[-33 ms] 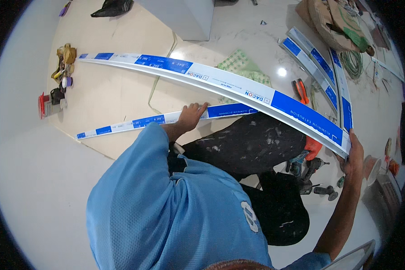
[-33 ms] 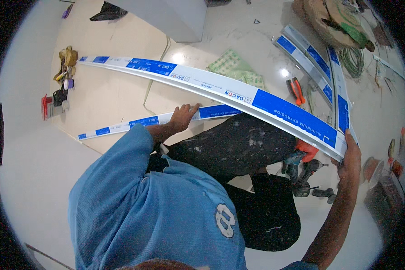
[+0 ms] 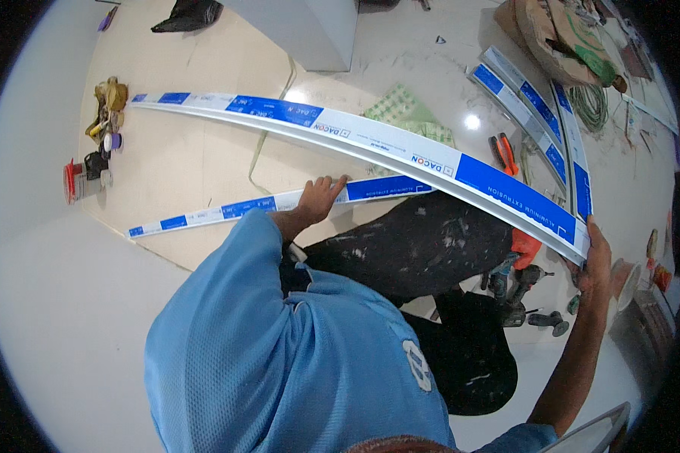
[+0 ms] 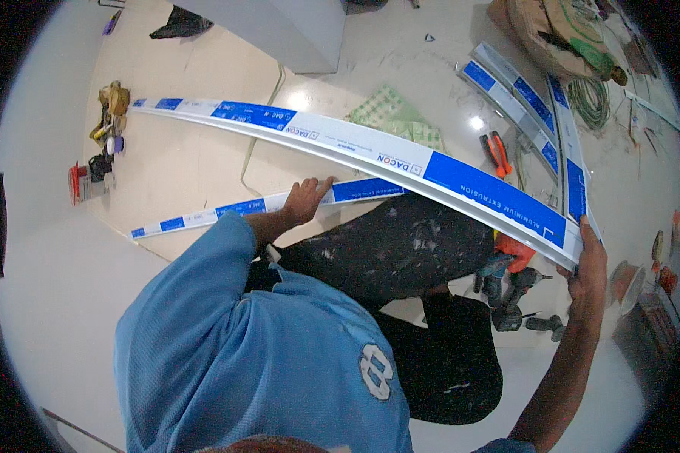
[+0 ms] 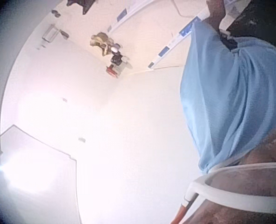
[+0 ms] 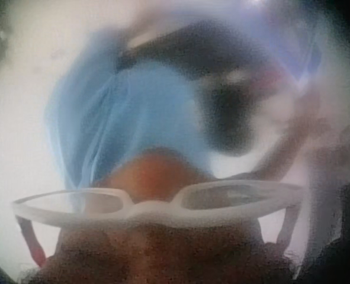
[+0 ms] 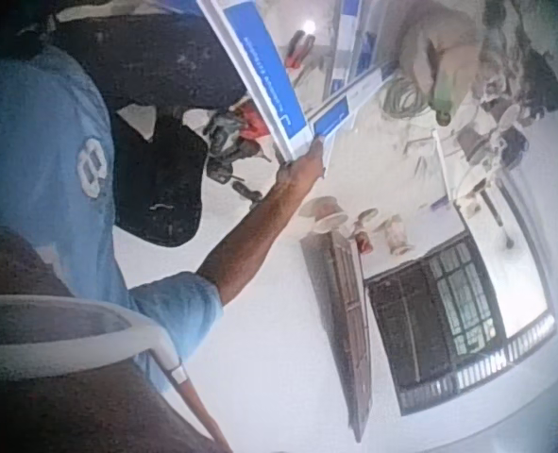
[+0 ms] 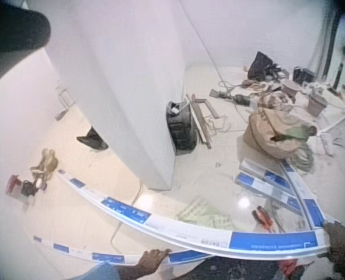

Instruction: The person sits on the floor and assembles aluminum extrusion profiles. They peel protective film from the profiles, align them, and use a cordless drill to fasten them together with screws.

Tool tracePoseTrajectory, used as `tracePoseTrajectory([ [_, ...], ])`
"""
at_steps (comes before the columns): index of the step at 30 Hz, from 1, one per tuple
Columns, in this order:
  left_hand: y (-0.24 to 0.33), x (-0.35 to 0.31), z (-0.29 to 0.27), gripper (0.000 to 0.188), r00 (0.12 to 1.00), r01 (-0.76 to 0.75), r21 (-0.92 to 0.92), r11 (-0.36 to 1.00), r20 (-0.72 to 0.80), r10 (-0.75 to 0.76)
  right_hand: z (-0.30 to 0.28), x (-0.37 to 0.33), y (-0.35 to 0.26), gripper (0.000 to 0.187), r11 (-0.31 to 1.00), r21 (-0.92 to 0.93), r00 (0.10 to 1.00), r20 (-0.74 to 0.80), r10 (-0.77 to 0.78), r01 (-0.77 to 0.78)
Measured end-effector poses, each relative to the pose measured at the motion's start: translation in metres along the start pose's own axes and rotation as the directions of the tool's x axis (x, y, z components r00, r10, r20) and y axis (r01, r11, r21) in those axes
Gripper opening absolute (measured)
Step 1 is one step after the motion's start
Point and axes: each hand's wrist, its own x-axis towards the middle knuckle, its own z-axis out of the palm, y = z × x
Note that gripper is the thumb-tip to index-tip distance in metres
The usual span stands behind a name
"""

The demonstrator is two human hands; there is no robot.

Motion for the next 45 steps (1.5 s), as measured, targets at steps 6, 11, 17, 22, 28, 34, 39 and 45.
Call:
tracePoseTrajectory([
  [6, -0.038, -0.026, 0.011, 0.076, 0.997, 0.064, -0.044, 0.997, 0.055, -0.062, 0.0, 0.003, -0.003, 0.049, 0.999, 0.038, 0.998, 0.067, 0.018, -0.02],
  [11, -0.08, -0.059, 0.002, 0.095, 1.0, 0.012, 0.007, 1.0, 0.015, -0.012, -0.035, 0.028, 0.018, 0.046, 0.996, 0.084, 0.979, 0.202, 0.004, -0.021],
  [17, -0.134, -0.119, 0.01, 0.091, 0.998, 0.06, -0.02, 0.998, 0.0, -0.06, -0.021, 0.013, -0.003, 0.045, 0.998, -0.027, 0.993, 0.11, 0.053, -0.05],
  [22, -0.158, -0.142, 0.02, 0.08, 0.993, 0.113, -0.014, 0.994, 0.024, -0.113, -0.057, 0.064, 0.026, 0.041, 1.0, 0.01, 0.971, 0.24, 0.003, -0.006],
  [28, -0.158, -0.155, 0.061, 0.081, 0.964, 0.244, -0.056, 0.968, -0.094, -0.248, -0.036, 0.091, 0.033, 0.052, 0.99, -0.011, 0.966, 0.22, -0.135, 0.141],
  [34, -0.11, -0.052, -0.075, 0.083, 0.949, 0.026, -0.956, -0.293, 0.116, -0.294, 0.017, 0.051, 0.016, 0.05, 0.998, 0.039, 0.989, 0.134, -0.055, 0.05],
  [39, -0.06, 0.031, -0.209, 0.057, 0.948, -0.28, -0.431, -0.858, 0.015, -0.317, 0.0, 0.047, 0.03, 0.038, 0.967, 0.227, 0.987, 0.09, -0.136, 0.113],
  [45, -0.066, 0.053, -0.179, 0.034, 0.92, -0.303, -0.473, -0.828, 0.081, -0.383, 0.005, 0.016, 0.009, 0.043, 0.974, 0.161, 0.981, 0.079, -0.176, 0.162],
])
